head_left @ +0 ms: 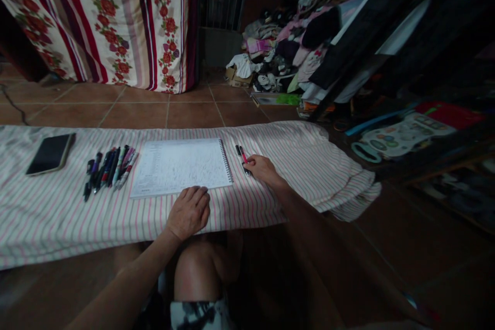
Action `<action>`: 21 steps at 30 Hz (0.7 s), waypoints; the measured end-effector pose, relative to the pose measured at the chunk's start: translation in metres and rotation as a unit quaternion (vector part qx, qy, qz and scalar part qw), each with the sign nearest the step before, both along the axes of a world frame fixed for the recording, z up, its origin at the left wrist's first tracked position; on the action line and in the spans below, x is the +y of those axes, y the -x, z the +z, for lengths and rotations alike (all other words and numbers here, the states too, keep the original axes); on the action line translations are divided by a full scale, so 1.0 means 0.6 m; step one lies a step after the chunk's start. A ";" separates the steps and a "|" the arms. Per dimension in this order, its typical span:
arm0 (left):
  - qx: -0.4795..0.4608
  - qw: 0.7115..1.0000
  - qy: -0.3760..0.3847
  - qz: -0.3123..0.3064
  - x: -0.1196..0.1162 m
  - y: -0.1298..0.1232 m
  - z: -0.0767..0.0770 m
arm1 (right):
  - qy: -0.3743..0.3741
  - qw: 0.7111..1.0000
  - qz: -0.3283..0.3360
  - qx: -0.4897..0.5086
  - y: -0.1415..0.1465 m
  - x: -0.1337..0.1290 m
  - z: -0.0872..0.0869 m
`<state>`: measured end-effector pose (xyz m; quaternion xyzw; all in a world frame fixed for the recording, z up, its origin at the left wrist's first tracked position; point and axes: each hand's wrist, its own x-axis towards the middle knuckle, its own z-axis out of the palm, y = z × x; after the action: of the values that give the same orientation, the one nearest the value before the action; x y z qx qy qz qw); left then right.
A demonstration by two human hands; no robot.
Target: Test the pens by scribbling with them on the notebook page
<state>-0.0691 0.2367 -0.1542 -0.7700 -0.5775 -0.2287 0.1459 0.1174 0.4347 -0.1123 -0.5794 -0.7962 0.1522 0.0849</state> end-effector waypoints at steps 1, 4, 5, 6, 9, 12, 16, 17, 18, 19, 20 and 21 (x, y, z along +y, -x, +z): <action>0.000 1.000 0.000 0.000 0.000 0.000 0.000 | 0.000 1.000 0.000 0.000 0.000 -0.001 0.000; -0.002 1.000 0.004 -0.001 0.000 0.000 0.000 | -0.001 1.000 -0.005 0.000 0.002 -0.003 0.001; -0.003 1.000 0.005 -0.001 0.000 0.000 0.000 | -0.001 1.000 -0.007 0.000 0.003 -0.004 0.001; -0.004 1.000 0.005 0.000 0.001 0.000 0.000 | -0.002 1.000 -0.008 0.001 0.004 -0.005 0.000; -0.005 1.000 0.002 0.000 0.001 0.000 -0.001 | -0.007 1.000 -0.013 0.003 0.006 -0.005 -0.004; -0.005 1.000 -0.001 -0.001 0.001 0.001 -0.002 | -0.014 1.000 -0.020 0.008 0.007 -0.003 -0.010; -0.007 1.000 0.000 0.003 0.001 0.000 -0.003 | -0.023 0.999 -0.032 0.008 0.007 0.002 -0.018; -0.007 1.000 0.001 0.003 0.001 0.000 -0.003 | -0.024 0.999 -0.034 0.008 0.006 0.003 -0.019; -0.006 1.000 0.000 0.002 0.001 0.000 -0.003 | -0.026 0.999 -0.036 0.008 0.006 0.004 -0.020; -0.005 1.000 -0.001 0.002 0.000 0.000 -0.002 | -0.027 0.999 -0.037 0.008 0.007 0.004 -0.020; -0.005 1.000 -0.002 0.002 0.000 0.000 -0.002 | -0.028 0.999 -0.036 0.009 0.007 0.004 -0.021; -0.005 1.000 -0.003 0.002 0.000 0.000 -0.002 | -0.028 0.999 -0.036 0.011 0.007 0.004 -0.021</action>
<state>-0.0690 0.2370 -0.1555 -0.7677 -0.5787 -0.2335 0.1457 0.1129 0.4373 -0.1247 -0.6032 -0.7779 0.1330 0.1156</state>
